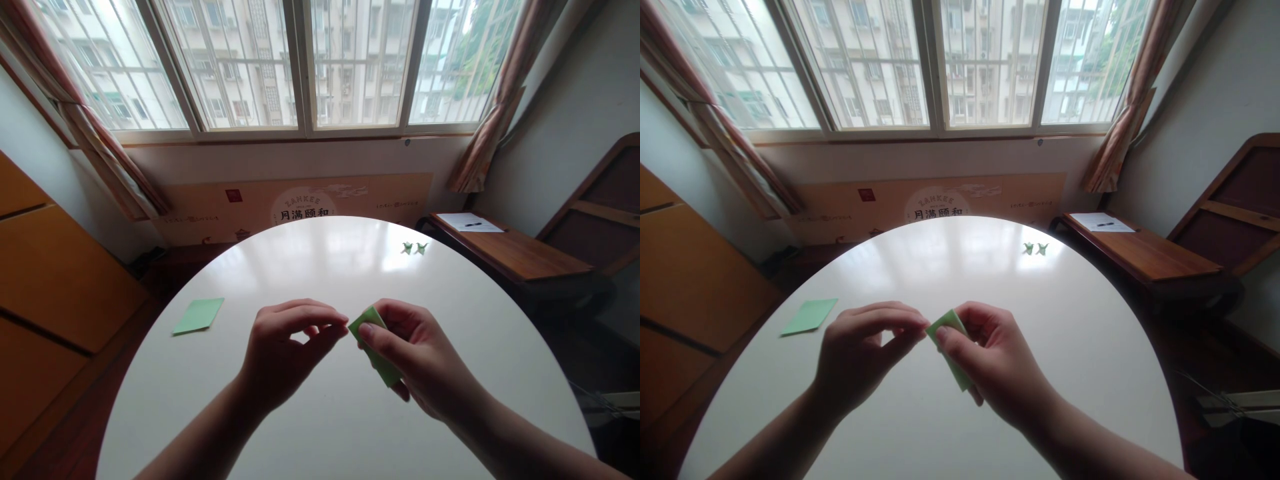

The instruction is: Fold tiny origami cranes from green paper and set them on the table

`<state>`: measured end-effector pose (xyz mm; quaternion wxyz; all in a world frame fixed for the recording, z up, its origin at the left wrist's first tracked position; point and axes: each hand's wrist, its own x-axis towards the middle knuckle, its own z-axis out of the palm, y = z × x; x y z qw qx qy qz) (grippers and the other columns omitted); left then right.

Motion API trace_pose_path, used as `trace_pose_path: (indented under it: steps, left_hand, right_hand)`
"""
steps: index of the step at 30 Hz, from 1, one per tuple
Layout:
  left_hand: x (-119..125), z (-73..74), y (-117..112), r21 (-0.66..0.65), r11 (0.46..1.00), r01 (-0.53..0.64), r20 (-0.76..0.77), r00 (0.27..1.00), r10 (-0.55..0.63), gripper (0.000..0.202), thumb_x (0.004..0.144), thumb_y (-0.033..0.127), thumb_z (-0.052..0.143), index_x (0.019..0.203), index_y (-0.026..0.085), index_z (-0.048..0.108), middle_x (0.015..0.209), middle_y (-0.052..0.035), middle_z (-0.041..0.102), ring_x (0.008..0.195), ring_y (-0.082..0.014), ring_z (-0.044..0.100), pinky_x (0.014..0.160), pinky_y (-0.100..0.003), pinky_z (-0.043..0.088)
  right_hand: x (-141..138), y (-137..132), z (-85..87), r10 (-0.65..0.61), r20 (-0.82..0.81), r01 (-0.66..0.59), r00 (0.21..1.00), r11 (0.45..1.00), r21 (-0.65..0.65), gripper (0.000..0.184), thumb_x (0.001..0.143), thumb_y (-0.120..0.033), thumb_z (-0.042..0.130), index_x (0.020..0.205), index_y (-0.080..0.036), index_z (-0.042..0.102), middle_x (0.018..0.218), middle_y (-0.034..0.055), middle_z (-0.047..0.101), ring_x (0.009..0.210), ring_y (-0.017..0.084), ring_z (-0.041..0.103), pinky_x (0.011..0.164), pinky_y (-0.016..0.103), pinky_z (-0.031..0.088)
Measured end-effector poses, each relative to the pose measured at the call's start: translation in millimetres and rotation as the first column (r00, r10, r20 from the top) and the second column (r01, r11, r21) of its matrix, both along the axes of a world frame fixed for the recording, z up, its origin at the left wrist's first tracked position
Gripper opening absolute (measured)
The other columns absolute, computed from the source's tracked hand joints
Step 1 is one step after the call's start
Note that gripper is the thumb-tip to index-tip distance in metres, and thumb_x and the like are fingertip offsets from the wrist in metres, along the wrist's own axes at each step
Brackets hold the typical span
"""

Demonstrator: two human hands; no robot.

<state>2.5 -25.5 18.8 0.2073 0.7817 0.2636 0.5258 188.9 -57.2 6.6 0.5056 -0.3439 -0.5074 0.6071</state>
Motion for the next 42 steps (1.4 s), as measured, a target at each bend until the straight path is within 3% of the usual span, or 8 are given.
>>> trace_pose_path:
  steps: [18,26,31,34,37,42]
  left_hand:
    - [-0.9,5.6,2.2,0.253,0.967,0.025,-0.079,0.997,-0.006,0.017,0.079,0.003,0.074,0.087,0.018,0.076,0.082,-0.0041,0.076,0.068,-0.014,0.071,0.062,-0.022,0.059]
    - [-3.3,2.7,0.0,0.199,0.976,-0.083,-0.071,0.993,0.099,0.016,0.08,0.005,0.073,0.086,0.019,0.074,0.082,-0.0024,0.075,0.068,-0.0135,0.07,0.056,-0.02,0.056]
    - [-2.5,0.7,0.6,0.201,0.977,-0.068,-0.075,0.994,0.085,0.015,0.08,0.004,0.073,0.086,0.018,0.073,0.081,-0.0028,0.074,0.067,-0.0121,0.069,0.054,-0.018,0.055]
    - [-1.2,0.1,0.0,0.133,0.99,-0.044,-0.078,0.995,0.055,0.013,0.081,0.006,0.072,0.087,0.017,0.073,0.082,-0.0033,0.074,0.064,-0.0109,0.067,0.053,-0.018,0.053]
    - [0.7,-1.6,-2.1,-0.036,0.999,0.023,-0.079,0.997,-0.025,0.01,0.086,0.01,0.067,0.088,0.017,0.073,0.081,-0.004,0.073,0.063,-0.0114,0.065,0.052,-0.019,0.052]
    - [6.2,-4.4,-4.8,-0.289,0.954,0.086,-0.032,0.995,-0.099,0.013,0.09,0.02,0.061,0.082,0.015,0.07,0.076,-0.0053,0.069,0.061,-0.0131,0.062,0.045,-0.02,0.048]
  right_hand:
    - [1.1,1.4,-0.2,0.029,-0.01,-0.029,1.0,0.999,-0.024,0.024,0.086,-0.036,0.072,0.076,-0.015,0.066,0.052,-0.0065,0.049,0.034,0.003,0.036,0.029,0.013,0.027]
    - [1.8,0.2,2.5,-0.041,-0.015,0.04,0.999,0.998,-0.045,0.024,0.083,-0.035,0.075,0.073,-0.014,0.067,0.056,-0.0041,0.049,0.044,0.005,0.035,0.035,0.015,0.024]
    - [1.6,0.9,0.7,-0.036,-0.014,0.035,0.999,0.999,-0.028,0.023,0.083,-0.035,0.075,0.074,-0.015,0.067,0.057,-0.004,0.05,0.046,0.005,0.037,0.037,0.015,0.026]
    - [1.7,1.1,-0.2,-0.037,-0.009,0.037,0.999,0.999,-0.006,0.023,0.084,-0.035,0.074,0.075,-0.015,0.067,0.056,-0.0044,0.05,0.045,0.005,0.036,0.037,0.016,0.026]
    - [2.0,1.4,-0.9,-0.047,0.015,0.047,0.999,0.999,0.012,0.023,0.086,-0.035,0.073,0.074,-0.015,0.067,0.056,-0.0048,0.049,0.045,0.005,0.035,0.038,0.016,0.025]
    - [2.4,2.9,-1.9,-0.063,0.062,0.061,0.996,0.997,0.04,0.024,0.086,-0.037,0.072,0.075,-0.015,0.068,0.056,-0.0041,0.049,0.046,0.006,0.035,0.038,0.017,0.026]
